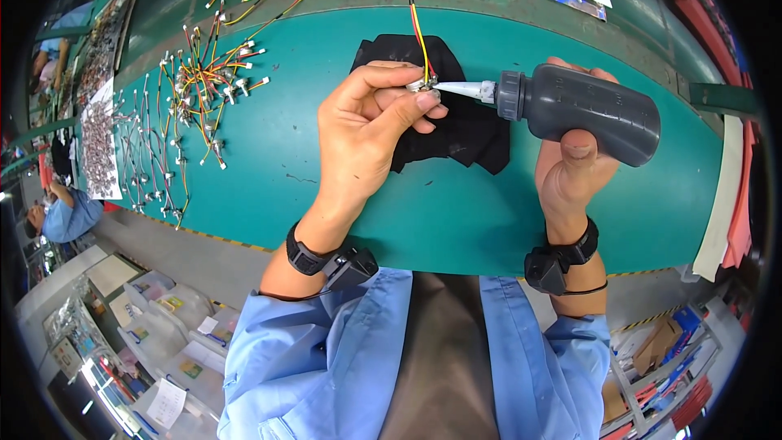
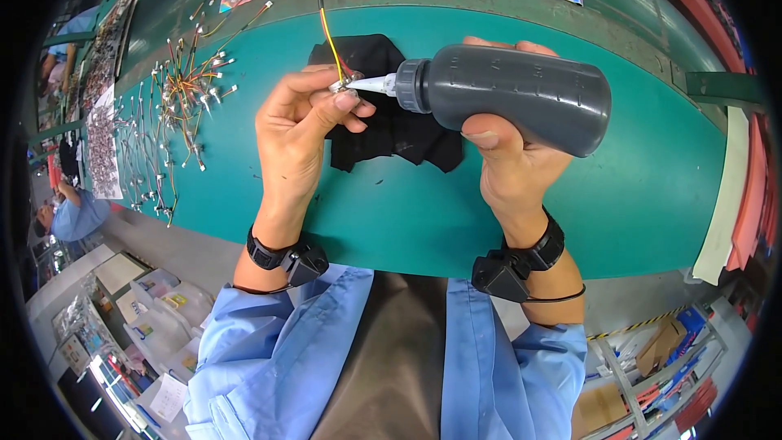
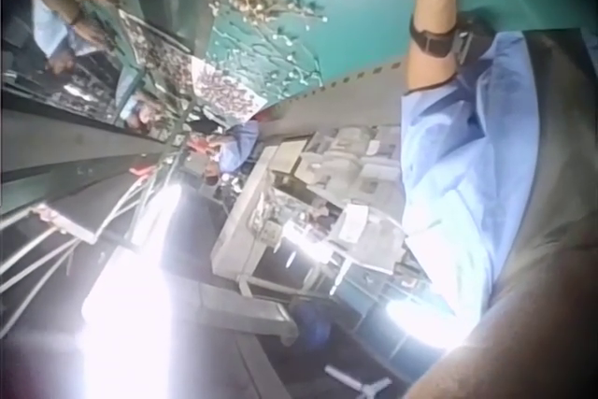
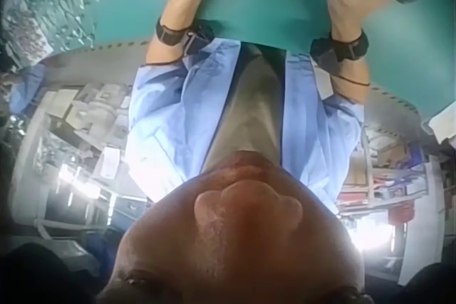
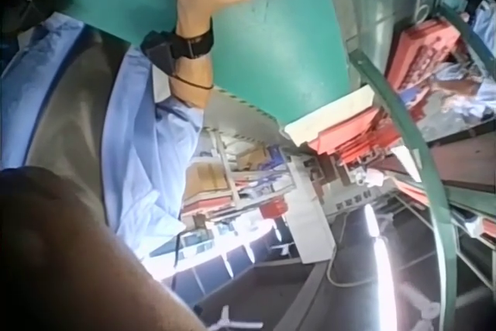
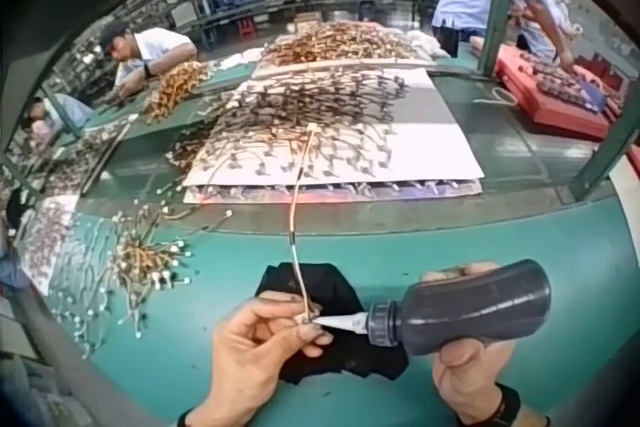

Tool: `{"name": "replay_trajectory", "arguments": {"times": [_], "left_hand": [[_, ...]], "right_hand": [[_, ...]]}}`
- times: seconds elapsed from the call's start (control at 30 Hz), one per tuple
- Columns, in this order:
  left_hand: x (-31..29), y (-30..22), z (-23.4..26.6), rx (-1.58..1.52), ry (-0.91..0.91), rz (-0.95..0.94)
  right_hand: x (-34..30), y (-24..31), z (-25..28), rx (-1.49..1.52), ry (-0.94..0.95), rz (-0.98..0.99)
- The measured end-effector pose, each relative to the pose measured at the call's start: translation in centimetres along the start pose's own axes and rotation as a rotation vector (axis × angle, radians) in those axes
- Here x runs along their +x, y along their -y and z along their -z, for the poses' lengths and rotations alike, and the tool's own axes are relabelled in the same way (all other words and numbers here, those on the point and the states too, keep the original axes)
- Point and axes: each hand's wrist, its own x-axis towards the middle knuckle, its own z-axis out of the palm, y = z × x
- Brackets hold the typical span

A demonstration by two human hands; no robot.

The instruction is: Assembling electronic components by applying glue to connect wires.

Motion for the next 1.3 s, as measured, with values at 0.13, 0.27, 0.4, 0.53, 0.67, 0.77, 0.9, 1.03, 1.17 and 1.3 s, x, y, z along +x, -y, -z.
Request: {"name": "replay_trajectory", "arguments": {"times": [0.13, 0.27, 0.4, 0.53, 0.67, 0.77, 0.9, 1.03, 1.17, 1.3], "left_hand": [[0.03, -0.07, -0.07, 0.001, 0.004, 0.009], [0.04, -0.04, -0.11, -0.003, 0.009, 0.018], [-0.02, -0.01, -0.14, -0.009, 0.014, 0.027], [0.02, 0.01, -0.07, -0.005, 0.017, 0.028], [0.04, 0.09, 0.03, -0.005, 0.018, 0.020], [0.07, 0.14, 0.01, -0.007, 0.019, 0.018], [0.11, 0.09, 0.00, -0.008, 0.022, 0.021], [0.15, 0.06, 0.02, -0.006, 0.028, 0.021], [0.15, 0.09, 0.06, -0.001, 0.027, 0.015], [0.11, 0.07, 0.18, 0.006, 0.020, 0.019]], "right_hand": [[-0.04, -0.02, -0.04, 0.004, 0.002, -0.006], [-0.04, -0.17, -0.02, 0.016, 0.000, 0.001], [0.02, -0.39, -0.02, 0.077, -0.010, 0.021], [0.12, -0.55, -0.09, 0.193, -0.012, 0.038], [0.15, -0.49, -0.10, 0.187, -0.014, 0.039], [0.18, -0.39, -0.06, 0.190, -0.024, 0.032], [0.29, -0.46, 0.05, 0.199, -0.024, 0.039], [0.31, -0.60, 0.13, 0.215, -0.016, 0.043], [0.26, -0.70, 0.18, 0.229, -0.007, 0.037], [0.25, -0.74, 0.11, 0.235, 0.011, 0.015]]}}
